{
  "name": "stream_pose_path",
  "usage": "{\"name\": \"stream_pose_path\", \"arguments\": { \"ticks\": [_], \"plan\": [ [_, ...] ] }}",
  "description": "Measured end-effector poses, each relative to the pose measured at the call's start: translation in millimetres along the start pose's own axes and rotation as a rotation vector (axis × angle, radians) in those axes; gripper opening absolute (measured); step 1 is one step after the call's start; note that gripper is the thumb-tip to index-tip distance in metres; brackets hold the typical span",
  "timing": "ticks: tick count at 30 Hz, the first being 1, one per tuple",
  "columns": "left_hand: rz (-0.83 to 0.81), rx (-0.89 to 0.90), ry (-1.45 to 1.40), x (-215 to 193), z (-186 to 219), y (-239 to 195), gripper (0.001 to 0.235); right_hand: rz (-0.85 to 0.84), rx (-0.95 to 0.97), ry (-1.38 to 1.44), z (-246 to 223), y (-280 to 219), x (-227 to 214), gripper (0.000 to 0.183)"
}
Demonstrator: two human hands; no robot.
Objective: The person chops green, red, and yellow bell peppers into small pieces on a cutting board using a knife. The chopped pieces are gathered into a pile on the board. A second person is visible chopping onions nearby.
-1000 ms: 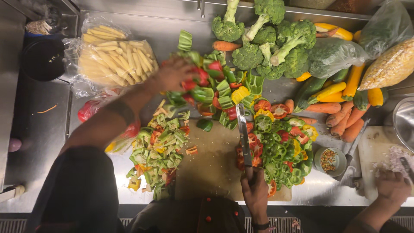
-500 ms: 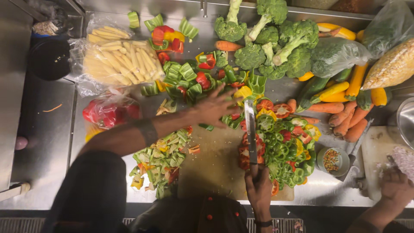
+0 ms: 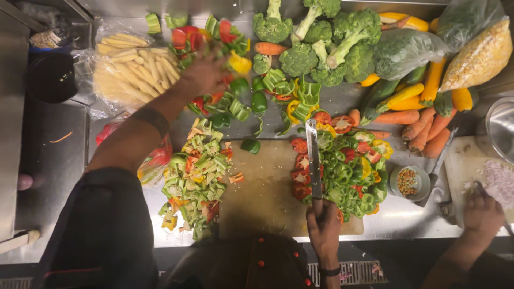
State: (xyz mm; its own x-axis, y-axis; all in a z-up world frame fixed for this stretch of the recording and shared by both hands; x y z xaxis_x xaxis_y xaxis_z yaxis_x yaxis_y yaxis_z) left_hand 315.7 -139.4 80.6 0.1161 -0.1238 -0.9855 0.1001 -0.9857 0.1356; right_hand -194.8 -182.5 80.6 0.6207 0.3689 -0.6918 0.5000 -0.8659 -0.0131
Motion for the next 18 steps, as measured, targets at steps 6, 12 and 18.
{"name": "stream_pose_path", "arguments": {
  "ticks": [6,12,18],
  "plan": [
    [-0.002,-0.056,0.125,9,26,34,0.036,-0.017,0.061,0.024,-1,-3,2,0.035],
    [-0.098,0.080,-0.215,45,131,43,0.059,-0.041,0.025,0.050,-7,1,6,0.032],
    [0.297,-0.286,-0.612,10,117,28,0.068,-0.082,0.105,0.047,14,-12,1,0.033]
  ]
}}
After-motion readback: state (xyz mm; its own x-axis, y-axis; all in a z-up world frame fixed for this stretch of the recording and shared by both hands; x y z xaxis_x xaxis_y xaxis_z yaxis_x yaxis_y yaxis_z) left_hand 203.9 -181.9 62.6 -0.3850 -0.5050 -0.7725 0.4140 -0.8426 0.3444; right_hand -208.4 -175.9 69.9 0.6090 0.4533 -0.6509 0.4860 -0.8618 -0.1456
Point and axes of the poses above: each hand's wrist, its own y-axis towards the middle knuckle, its own x-axis out of the palm, z = x × y, the point moved 7 cm from there along y, towards the middle knuckle, and after that the axes turned 4 degrees about z, right-handed, at the moved point
